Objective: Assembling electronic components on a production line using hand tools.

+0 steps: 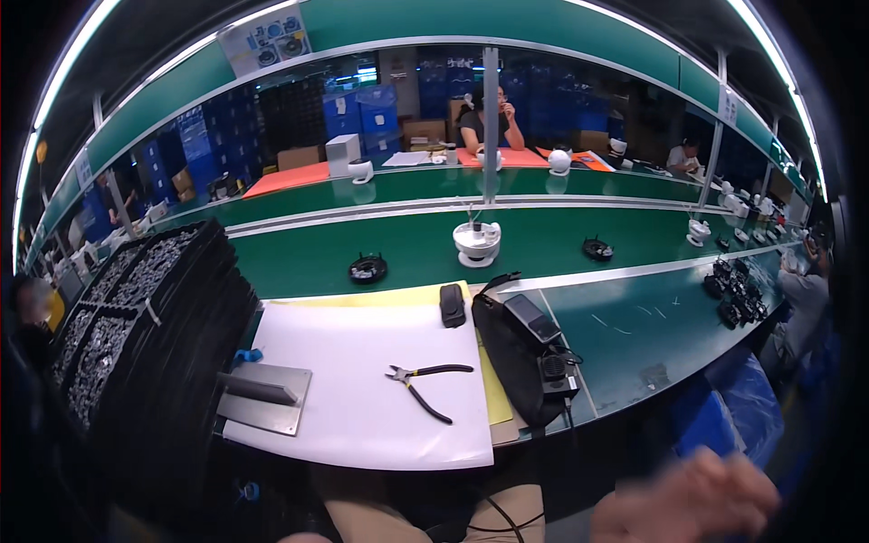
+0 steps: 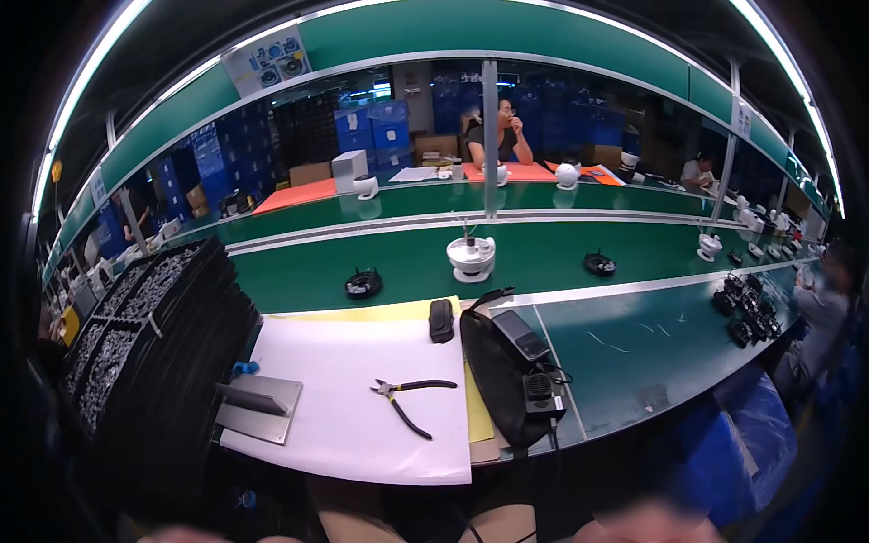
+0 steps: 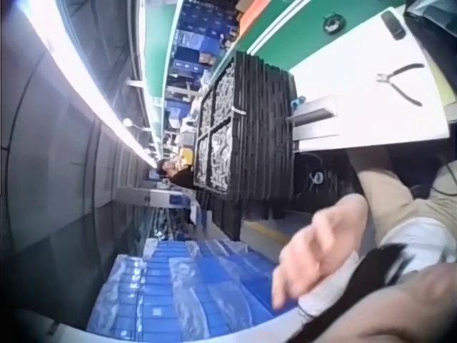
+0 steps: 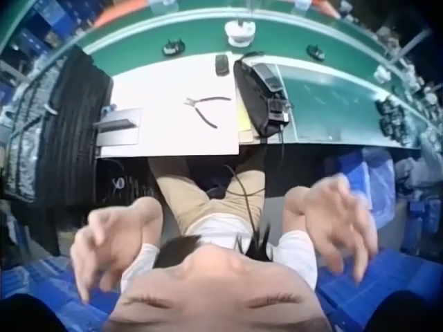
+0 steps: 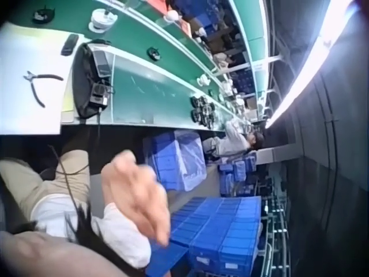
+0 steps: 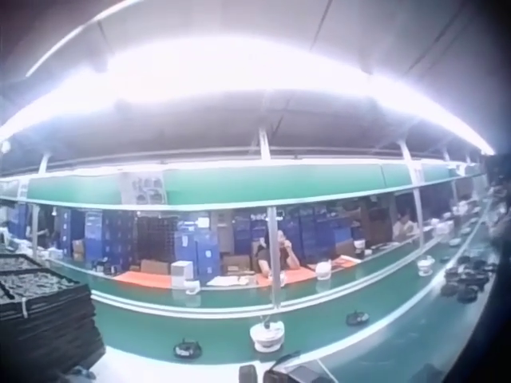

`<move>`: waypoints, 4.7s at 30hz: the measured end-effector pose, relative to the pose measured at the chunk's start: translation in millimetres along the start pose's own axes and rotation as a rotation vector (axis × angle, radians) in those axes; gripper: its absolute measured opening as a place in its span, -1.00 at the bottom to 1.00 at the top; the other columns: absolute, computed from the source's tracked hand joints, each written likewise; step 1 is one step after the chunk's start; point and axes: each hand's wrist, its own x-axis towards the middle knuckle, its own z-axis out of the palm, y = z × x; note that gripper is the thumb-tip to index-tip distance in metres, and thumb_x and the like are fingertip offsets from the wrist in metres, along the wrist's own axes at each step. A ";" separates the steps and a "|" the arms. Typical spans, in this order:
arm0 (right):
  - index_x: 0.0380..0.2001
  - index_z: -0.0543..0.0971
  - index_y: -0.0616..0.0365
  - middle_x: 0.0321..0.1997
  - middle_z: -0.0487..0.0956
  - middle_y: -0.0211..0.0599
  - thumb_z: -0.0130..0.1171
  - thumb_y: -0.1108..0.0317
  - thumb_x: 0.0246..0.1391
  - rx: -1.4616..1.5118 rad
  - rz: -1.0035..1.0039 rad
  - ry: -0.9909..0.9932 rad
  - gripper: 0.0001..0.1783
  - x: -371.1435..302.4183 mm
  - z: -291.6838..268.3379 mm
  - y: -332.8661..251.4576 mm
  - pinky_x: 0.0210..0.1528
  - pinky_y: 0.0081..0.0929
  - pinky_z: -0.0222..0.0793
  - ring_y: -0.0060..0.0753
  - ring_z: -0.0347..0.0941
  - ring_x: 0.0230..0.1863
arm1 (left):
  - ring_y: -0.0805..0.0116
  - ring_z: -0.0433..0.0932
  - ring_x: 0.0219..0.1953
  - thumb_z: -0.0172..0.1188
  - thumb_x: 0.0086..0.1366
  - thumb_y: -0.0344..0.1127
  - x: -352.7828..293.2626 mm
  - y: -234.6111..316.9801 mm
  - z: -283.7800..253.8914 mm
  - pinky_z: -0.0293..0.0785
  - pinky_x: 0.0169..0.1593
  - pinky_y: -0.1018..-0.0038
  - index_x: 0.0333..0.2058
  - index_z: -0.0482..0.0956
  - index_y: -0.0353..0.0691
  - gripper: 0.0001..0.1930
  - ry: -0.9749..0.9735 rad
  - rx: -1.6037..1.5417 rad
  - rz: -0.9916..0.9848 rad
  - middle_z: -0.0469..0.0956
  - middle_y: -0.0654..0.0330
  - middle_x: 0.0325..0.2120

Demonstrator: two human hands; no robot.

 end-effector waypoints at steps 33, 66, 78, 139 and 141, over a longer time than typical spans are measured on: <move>-0.16 0.43 0.26 -0.22 0.49 -0.21 0.22 0.44 -0.10 -0.050 1.471 0.162 -0.63 -300.6 79.9 264.8 -0.08 -0.48 0.34 -0.44 0.42 -0.14 | 0.53 0.36 -0.13 -0.13 0.33 0.10 -194.6 -206.8 -204.3 0.34 -0.09 0.49 0.05 0.24 -0.12 -0.51 0.605 0.258 -1.442 0.40 0.29 -0.17; 0.03 0.31 0.31 -0.28 0.53 -0.09 -0.06 0.13 0.20 -0.015 1.622 -0.267 -0.51 -294.4 84.8 241.6 -0.23 -0.47 0.38 -0.34 0.50 -0.31 | 0.54 0.39 -0.46 -0.26 0.37 0.10 -165.3 -234.4 -209.1 0.32 -0.38 0.62 -0.28 0.36 -0.20 -0.55 0.190 0.584 -1.269 0.41 0.26 -0.54; 0.09 0.26 0.25 -0.21 0.49 -0.19 -0.06 0.06 0.20 0.014 1.686 -0.078 -0.46 -297.2 93.8 240.7 -0.22 -0.54 0.33 -0.45 0.43 -0.27 | 0.53 0.34 -0.41 -0.46 0.32 0.26 -174.3 -235.2 -213.4 0.30 -0.31 0.63 -0.10 0.34 -0.23 -0.34 0.136 0.447 -1.334 0.37 0.20 -0.36; -0.05 0.32 0.27 -0.20 0.47 -0.04 -0.37 -0.02 0.25 -0.130 1.554 0.053 -0.45 -334.7 156.1 303.9 -0.09 -0.38 0.27 -0.14 0.41 -0.17 | 0.55 0.37 -0.31 0.05 0.25 -0.22 -151.0 -251.0 -275.1 0.28 -0.21 0.62 -0.15 0.35 -0.25 -0.72 0.265 0.518 -1.287 0.41 0.28 -0.32; -0.06 0.34 0.27 -0.20 0.47 -0.05 -0.39 -0.02 0.26 -0.119 1.523 0.069 -0.45 -337.3 156.9 304.6 -0.10 -0.39 0.27 -0.16 0.41 -0.17 | 0.57 0.35 -0.32 0.06 0.24 -0.22 -149.8 -251.7 -277.2 0.25 -0.25 0.63 -0.16 0.39 -0.25 -0.73 0.242 0.547 -1.234 0.42 0.30 -0.37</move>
